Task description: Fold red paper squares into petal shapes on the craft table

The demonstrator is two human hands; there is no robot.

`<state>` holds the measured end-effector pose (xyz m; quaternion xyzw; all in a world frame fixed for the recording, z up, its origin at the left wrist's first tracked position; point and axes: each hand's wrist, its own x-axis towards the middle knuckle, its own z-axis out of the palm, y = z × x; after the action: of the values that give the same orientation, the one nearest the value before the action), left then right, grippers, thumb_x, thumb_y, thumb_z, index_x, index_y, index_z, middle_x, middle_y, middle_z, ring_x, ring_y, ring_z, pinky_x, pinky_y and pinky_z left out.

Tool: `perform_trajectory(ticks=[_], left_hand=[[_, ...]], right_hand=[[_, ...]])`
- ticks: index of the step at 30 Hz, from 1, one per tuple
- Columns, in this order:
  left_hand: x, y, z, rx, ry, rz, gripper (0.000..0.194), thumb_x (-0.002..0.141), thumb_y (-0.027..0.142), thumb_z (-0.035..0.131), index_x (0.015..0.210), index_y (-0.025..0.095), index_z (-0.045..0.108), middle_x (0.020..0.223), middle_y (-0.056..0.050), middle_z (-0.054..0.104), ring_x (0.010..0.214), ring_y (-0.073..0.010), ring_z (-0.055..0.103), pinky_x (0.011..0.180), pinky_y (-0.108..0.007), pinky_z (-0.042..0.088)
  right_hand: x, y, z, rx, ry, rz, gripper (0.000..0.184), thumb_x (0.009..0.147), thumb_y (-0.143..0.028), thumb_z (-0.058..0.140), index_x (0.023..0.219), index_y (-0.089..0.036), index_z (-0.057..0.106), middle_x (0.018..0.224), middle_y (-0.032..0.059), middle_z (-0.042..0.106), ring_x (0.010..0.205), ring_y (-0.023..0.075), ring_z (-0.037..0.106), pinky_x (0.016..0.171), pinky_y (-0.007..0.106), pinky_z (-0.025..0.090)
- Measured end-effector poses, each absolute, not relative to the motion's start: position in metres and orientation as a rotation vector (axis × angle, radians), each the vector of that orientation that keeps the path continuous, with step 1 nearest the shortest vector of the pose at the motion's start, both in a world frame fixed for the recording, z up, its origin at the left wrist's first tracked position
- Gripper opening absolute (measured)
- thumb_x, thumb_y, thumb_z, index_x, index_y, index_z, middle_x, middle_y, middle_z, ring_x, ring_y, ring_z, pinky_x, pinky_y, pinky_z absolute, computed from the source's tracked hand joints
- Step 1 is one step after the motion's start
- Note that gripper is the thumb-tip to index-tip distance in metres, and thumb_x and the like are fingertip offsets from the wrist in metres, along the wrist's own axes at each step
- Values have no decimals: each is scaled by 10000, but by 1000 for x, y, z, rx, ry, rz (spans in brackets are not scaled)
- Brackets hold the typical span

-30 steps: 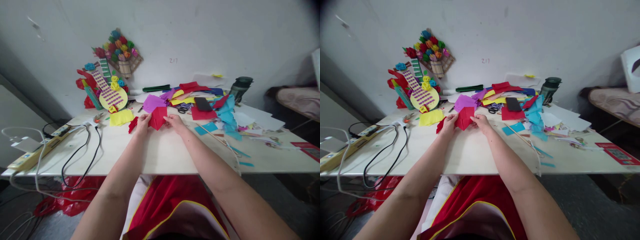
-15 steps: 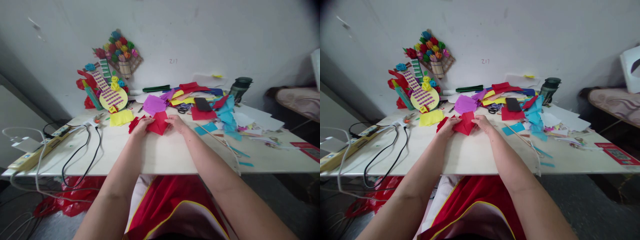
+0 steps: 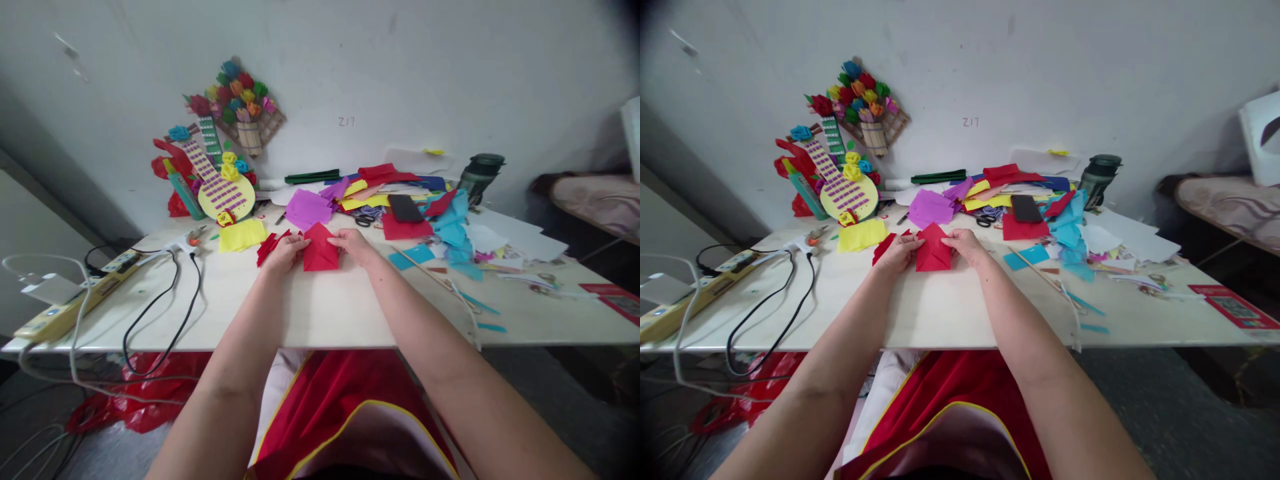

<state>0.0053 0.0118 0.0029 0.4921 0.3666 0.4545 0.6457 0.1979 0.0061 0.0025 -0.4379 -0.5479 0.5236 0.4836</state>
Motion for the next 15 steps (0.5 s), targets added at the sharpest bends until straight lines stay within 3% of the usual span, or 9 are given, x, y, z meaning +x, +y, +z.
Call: perform_trajectory(ticks=[8,15], left_hand=[[2,15,-3,1198,808,1014,299,569,323,789,607,142,554,516,14,520,438,-75,475,428,-206,323],[4,12,0,1175,831,1024,303,548,324,795,611,144,560,520,11,524,446,-81,479,432,-208,318]], right_hand=[[200,2,9,-1009,-1205,1358,250,756,-386,598,677,-149,598,481,10,585,390,125,510,372,232,392],[201,1,10,-1038,-1263,1345,70,676,-211,637,673,-142,624,481,-8,587,409,116,510,394,221,400]])
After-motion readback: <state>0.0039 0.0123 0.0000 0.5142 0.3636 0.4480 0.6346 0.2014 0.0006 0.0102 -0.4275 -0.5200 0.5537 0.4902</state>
